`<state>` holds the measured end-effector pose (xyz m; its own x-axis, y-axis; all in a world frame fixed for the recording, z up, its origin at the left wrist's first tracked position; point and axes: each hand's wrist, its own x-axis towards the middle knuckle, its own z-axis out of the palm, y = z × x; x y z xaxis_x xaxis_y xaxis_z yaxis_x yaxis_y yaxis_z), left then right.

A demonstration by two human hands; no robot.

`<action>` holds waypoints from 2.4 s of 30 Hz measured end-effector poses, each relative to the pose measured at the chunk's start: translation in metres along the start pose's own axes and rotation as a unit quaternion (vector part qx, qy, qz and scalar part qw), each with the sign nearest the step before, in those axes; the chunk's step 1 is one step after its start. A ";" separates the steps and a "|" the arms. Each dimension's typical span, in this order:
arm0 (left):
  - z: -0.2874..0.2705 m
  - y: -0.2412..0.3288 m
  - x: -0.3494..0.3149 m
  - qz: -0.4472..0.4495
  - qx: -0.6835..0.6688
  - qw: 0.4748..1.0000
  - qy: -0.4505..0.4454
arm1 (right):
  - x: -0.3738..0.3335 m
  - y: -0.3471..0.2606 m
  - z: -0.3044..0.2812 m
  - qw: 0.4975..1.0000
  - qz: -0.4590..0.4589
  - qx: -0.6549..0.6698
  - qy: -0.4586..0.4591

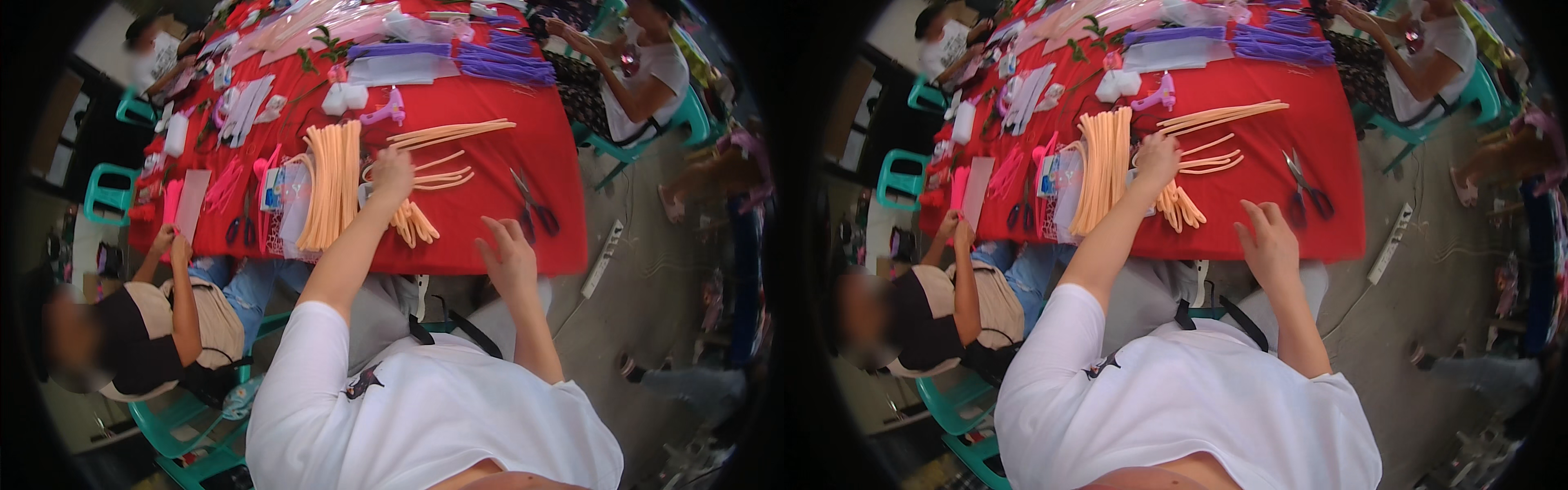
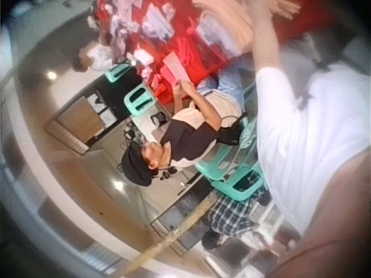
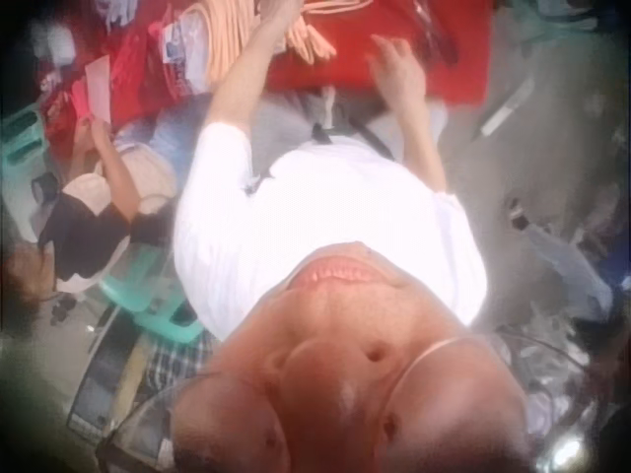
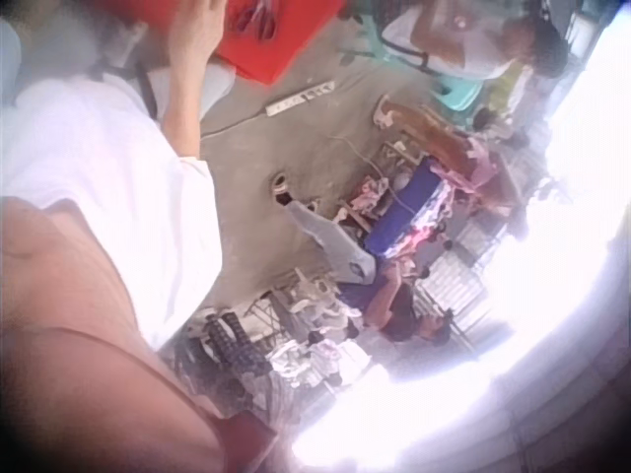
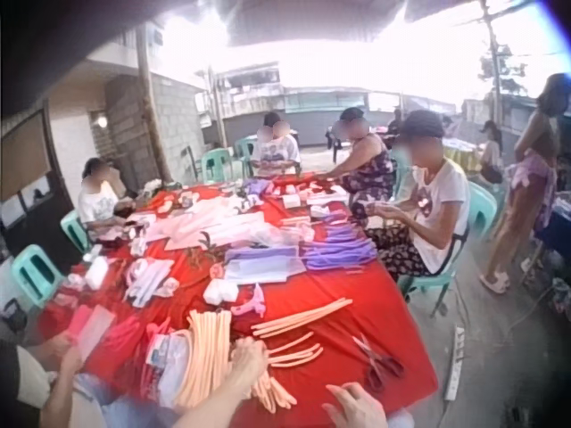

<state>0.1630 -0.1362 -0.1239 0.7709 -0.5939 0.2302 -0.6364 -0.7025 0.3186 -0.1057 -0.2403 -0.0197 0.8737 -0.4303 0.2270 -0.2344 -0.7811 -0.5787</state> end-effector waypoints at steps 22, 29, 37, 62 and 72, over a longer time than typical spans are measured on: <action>-0.114 0.095 -0.094 0.160 -0.498 0.851 -0.048 | 0.030 -0.033 -0.011 0.781 0.100 0.608 0.098; -0.140 0.095 -0.146 0.073 -0.626 0.776 0.021 | 0.005 -0.036 -0.019 0.711 0.129 0.683 0.107; -0.168 0.096 -0.156 0.067 -0.697 0.713 0.048 | -0.018 -0.056 -0.031 0.762 0.094 0.640 0.011; -0.195 0.099 -0.187 0.078 -0.666 0.741 0.034 | -0.043 -0.095 -0.032 0.961 -0.199 0.194 0.015; -0.198 0.093 -0.186 0.065 -0.646 0.757 0.074 | -0.043 -0.104 -0.034 0.962 -0.204 0.180 0.020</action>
<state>-0.0342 -0.0131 0.0446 0.7596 -0.5081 0.4061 -0.2218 0.3845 0.8961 -0.1331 -0.1559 0.0577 0.8431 -0.1427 0.5184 0.2940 -0.6848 -0.6667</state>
